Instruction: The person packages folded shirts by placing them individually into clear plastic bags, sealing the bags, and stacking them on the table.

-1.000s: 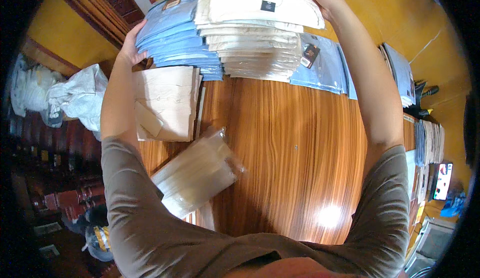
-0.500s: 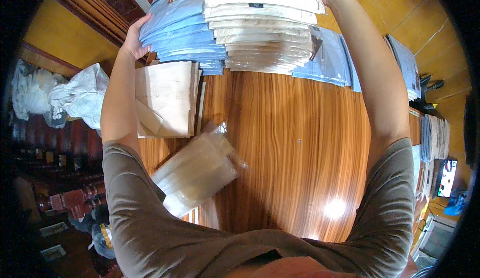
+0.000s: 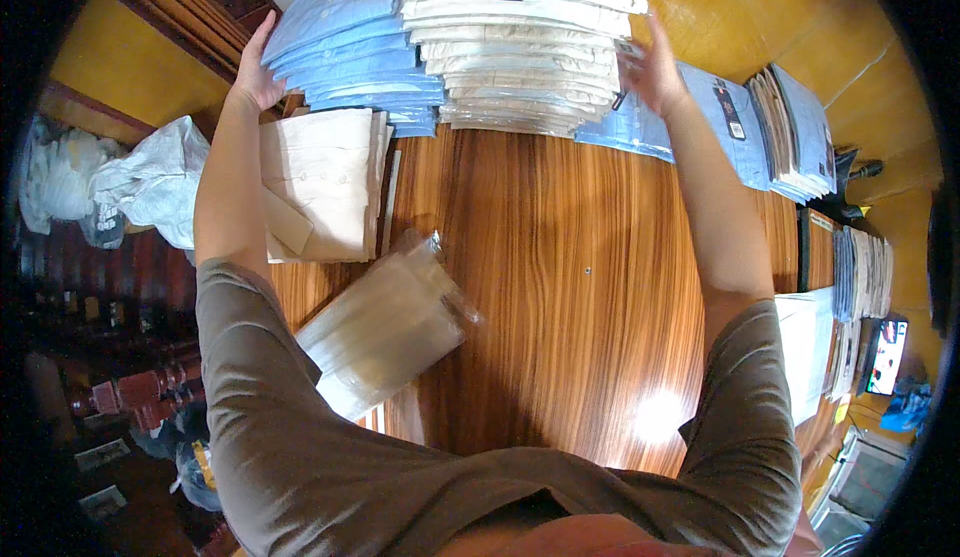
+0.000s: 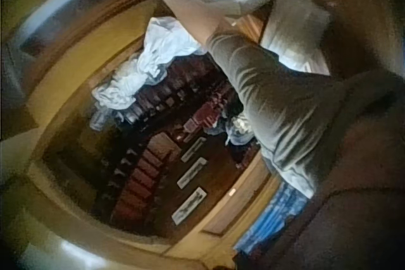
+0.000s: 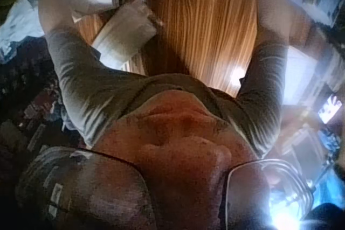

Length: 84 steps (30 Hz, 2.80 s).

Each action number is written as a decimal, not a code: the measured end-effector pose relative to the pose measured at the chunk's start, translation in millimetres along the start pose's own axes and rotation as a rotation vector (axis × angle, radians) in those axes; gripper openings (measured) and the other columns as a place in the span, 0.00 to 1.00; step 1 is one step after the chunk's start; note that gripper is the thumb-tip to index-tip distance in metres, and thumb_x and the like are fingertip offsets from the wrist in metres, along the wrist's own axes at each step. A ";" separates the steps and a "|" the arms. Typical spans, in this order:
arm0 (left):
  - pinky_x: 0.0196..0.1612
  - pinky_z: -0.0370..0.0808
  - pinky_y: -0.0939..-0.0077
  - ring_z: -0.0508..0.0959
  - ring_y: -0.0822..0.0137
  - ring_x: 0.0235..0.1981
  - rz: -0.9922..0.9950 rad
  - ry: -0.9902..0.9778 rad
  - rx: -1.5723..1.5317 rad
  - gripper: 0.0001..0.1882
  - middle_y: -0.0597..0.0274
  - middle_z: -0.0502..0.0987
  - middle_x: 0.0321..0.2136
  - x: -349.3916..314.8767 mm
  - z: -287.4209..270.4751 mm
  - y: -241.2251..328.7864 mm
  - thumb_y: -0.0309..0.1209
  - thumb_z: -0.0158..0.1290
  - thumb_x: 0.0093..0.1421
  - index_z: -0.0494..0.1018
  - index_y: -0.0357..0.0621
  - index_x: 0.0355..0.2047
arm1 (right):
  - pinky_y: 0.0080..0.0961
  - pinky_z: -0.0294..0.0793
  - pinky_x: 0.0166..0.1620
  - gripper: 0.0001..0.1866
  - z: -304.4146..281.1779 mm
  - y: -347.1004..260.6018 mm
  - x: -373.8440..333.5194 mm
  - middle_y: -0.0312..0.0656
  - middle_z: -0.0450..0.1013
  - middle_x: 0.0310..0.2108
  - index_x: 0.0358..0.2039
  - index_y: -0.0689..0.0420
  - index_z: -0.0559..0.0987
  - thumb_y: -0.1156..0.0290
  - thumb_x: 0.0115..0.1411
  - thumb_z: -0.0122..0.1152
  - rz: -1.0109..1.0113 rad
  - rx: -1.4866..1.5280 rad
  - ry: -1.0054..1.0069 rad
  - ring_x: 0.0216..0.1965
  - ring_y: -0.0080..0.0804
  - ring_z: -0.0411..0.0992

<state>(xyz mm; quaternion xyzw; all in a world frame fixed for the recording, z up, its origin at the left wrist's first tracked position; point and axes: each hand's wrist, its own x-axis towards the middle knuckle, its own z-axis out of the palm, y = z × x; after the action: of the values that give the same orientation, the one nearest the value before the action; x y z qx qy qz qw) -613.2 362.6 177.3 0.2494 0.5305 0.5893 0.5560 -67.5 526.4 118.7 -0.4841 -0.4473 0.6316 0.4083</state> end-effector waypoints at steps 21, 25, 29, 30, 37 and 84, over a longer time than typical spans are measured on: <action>0.56 0.79 0.49 0.76 0.52 0.60 -0.008 -0.058 0.017 0.56 0.52 0.74 0.62 21.6 -20.5 -14.6 0.81 0.45 0.54 0.69 0.50 0.67 | 0.39 0.73 0.62 0.37 83.6 14.7 -33.8 0.48 0.75 0.60 0.64 0.60 0.72 0.40 0.72 0.39 -0.001 0.320 -0.215 0.58 0.44 0.75; 0.55 0.78 0.45 0.75 0.52 0.61 -0.022 -0.040 0.040 0.56 0.51 0.74 0.62 16.7 -31.8 -13.9 0.82 0.44 0.54 0.68 0.51 0.67 | 0.39 0.70 0.65 0.41 83.3 23.0 -31.7 0.48 0.71 0.64 0.68 0.60 0.68 0.36 0.71 0.40 -0.020 0.296 -0.193 0.62 0.44 0.71; 0.58 0.73 0.41 0.72 0.49 0.63 -0.111 -0.020 0.120 0.56 0.49 0.68 0.66 3.3 -12.4 -11.2 0.81 0.42 0.56 0.64 0.50 0.70 | 0.37 0.59 0.71 0.46 62.6 29.6 -34.7 0.49 0.63 0.71 0.72 0.61 0.61 0.32 0.71 0.37 -0.147 0.290 -0.225 0.70 0.42 0.63; 0.60 0.71 0.42 0.71 0.48 0.64 -0.090 0.030 0.097 0.54 0.49 0.67 0.67 -4.2 -8.2 -8.7 0.79 0.41 0.58 0.64 0.50 0.70 | 0.37 0.57 0.72 0.47 60.6 30.0 -36.2 0.49 0.62 0.71 0.73 0.61 0.60 0.32 0.71 0.37 -0.158 0.294 -0.205 0.71 0.42 0.61; 0.69 0.61 0.54 0.67 0.57 0.66 0.350 0.370 0.318 0.40 0.54 0.70 0.65 -100.5 -36.5 -21.6 0.62 0.40 0.72 0.66 0.42 0.68 | 0.32 0.69 0.62 0.32 -13.1 89.0 -124.8 0.44 0.74 0.60 0.63 0.63 0.73 0.47 0.73 0.55 -0.359 -0.244 0.127 0.59 0.33 0.72; 0.65 0.67 0.64 0.74 0.54 0.60 0.810 0.996 0.676 0.30 0.44 0.75 0.60 -295.6 -73.0 -148.6 0.45 0.55 0.71 0.68 0.32 0.63 | 0.40 0.85 0.47 0.29 342.7 99.3 -226.8 0.51 0.76 0.52 0.61 0.68 0.68 0.76 0.62 0.67 0.167 0.114 -0.439 0.49 0.44 0.80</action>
<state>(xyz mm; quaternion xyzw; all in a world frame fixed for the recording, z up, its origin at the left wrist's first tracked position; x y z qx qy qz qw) -543.6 38.4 107.8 0.2867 0.7400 0.5963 -0.1210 -365.5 226.6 124.2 -0.3469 -0.4474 0.7773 0.2743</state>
